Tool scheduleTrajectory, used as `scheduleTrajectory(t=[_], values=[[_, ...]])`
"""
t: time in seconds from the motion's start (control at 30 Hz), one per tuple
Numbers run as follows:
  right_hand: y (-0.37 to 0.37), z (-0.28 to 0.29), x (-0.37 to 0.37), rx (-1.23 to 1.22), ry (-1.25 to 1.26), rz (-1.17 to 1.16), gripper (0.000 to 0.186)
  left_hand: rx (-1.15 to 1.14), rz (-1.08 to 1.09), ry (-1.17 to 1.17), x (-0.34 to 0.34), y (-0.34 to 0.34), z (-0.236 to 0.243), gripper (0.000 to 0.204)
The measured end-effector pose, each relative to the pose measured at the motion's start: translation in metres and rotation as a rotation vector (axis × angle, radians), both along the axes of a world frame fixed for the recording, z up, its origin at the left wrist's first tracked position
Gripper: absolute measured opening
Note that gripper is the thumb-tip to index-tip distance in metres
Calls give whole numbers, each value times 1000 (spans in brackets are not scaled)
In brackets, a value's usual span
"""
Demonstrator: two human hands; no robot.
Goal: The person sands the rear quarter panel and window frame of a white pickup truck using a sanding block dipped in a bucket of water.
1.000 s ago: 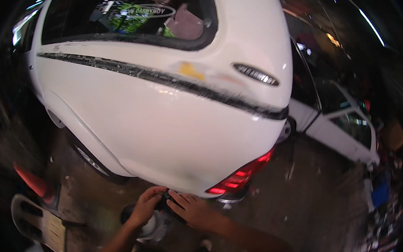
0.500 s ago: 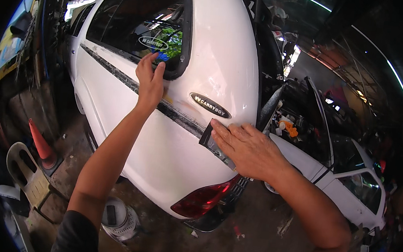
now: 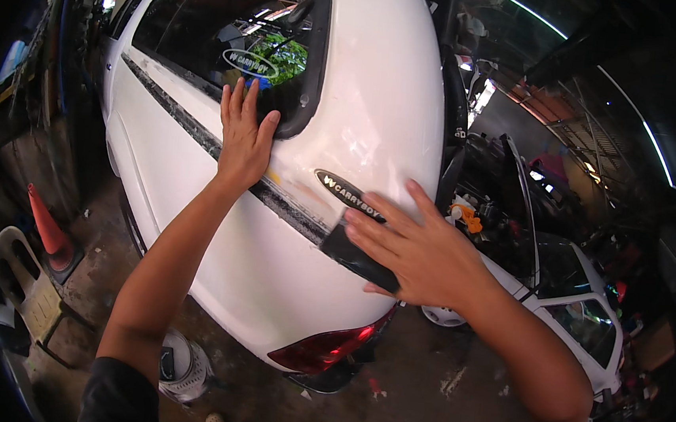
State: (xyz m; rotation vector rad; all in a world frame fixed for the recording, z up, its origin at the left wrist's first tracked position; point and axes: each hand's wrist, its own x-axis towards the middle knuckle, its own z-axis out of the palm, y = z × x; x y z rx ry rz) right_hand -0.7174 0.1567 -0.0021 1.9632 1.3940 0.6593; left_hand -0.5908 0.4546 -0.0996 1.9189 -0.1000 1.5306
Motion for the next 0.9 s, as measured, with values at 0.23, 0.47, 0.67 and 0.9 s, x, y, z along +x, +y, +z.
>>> scheduleTrajectory(t=[0.23,0.47,0.67,0.9], values=[[46,-36,12,160,-164,-30,67,-14,-36,-9,4,-4,-3,67],[39,-52,-4,232,-143,-139,66,11,-57,4,-2,6,0,68],[70,-51,12,272,-196,-134,63,-2,-123,-18,3,-3,-4,70],[42,-40,-12,195,-156,-185,61,28,-131,-25,-5,8,-1,69]])
